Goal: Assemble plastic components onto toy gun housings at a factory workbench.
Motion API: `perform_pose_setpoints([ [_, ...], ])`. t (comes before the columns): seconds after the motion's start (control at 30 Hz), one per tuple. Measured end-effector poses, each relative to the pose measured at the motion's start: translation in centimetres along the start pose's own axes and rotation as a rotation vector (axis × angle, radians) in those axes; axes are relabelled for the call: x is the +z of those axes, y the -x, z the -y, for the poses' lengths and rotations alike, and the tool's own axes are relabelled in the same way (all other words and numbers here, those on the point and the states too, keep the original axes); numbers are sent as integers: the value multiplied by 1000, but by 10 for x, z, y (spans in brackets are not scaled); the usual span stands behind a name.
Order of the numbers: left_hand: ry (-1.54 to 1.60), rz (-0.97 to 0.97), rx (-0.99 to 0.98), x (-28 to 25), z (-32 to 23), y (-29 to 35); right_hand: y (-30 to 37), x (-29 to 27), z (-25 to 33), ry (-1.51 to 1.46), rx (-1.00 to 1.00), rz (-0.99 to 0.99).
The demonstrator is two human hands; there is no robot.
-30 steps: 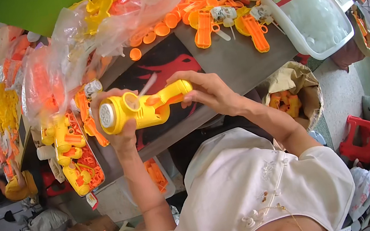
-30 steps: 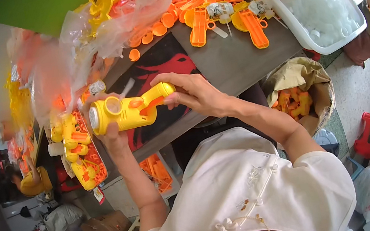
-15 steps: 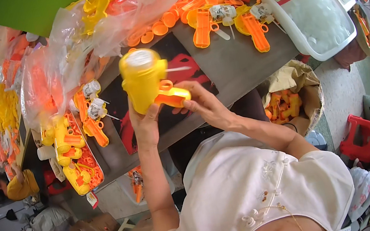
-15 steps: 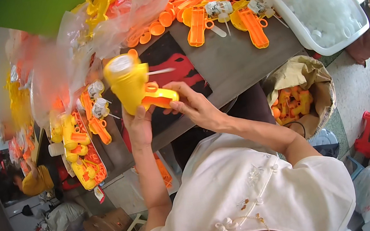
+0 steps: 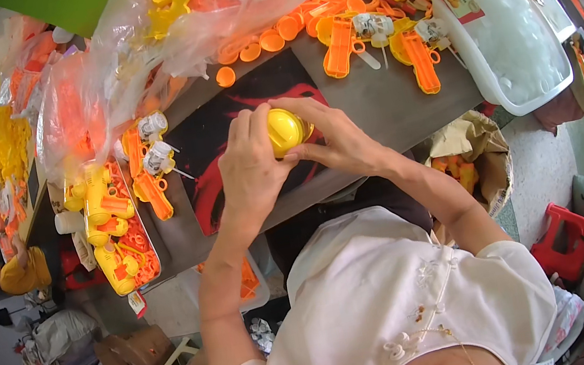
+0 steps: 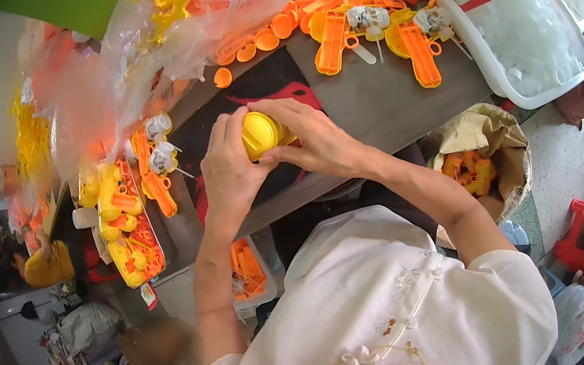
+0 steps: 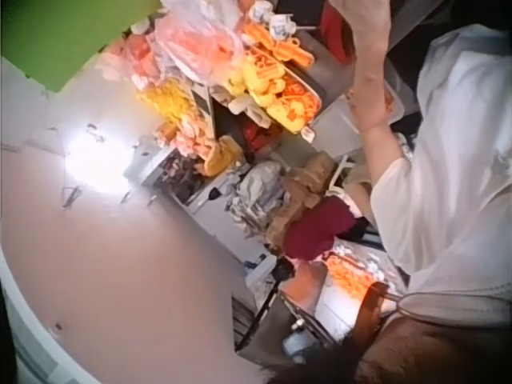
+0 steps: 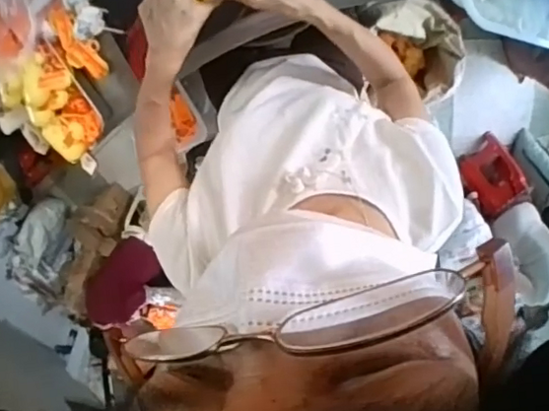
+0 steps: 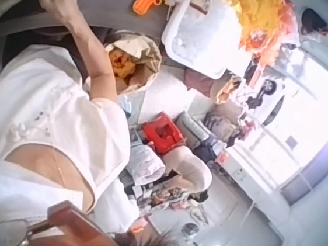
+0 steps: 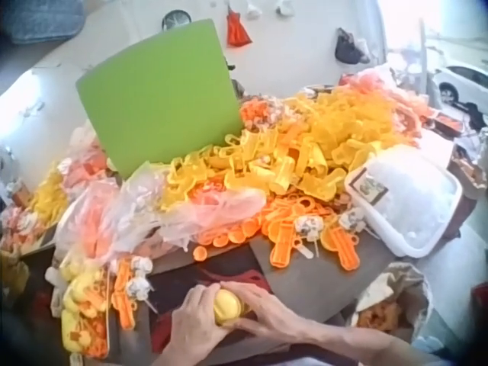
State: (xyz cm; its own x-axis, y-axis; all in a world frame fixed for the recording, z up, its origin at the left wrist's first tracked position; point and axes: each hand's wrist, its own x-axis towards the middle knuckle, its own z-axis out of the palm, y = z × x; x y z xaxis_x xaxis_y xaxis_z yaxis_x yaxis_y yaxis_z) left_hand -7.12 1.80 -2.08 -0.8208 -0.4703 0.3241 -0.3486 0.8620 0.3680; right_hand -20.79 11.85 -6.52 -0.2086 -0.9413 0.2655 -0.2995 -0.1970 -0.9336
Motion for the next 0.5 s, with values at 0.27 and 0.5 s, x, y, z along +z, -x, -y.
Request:
perform_pose_setpoints([
  [0.27, 820, -28, -321, 9, 26, 11, -8, 0, 4, 291, -202, -280],
  [0.5, 251, -131, -349, -14, 98, 37, -9, -22, -25, 293, 214, 81],
])
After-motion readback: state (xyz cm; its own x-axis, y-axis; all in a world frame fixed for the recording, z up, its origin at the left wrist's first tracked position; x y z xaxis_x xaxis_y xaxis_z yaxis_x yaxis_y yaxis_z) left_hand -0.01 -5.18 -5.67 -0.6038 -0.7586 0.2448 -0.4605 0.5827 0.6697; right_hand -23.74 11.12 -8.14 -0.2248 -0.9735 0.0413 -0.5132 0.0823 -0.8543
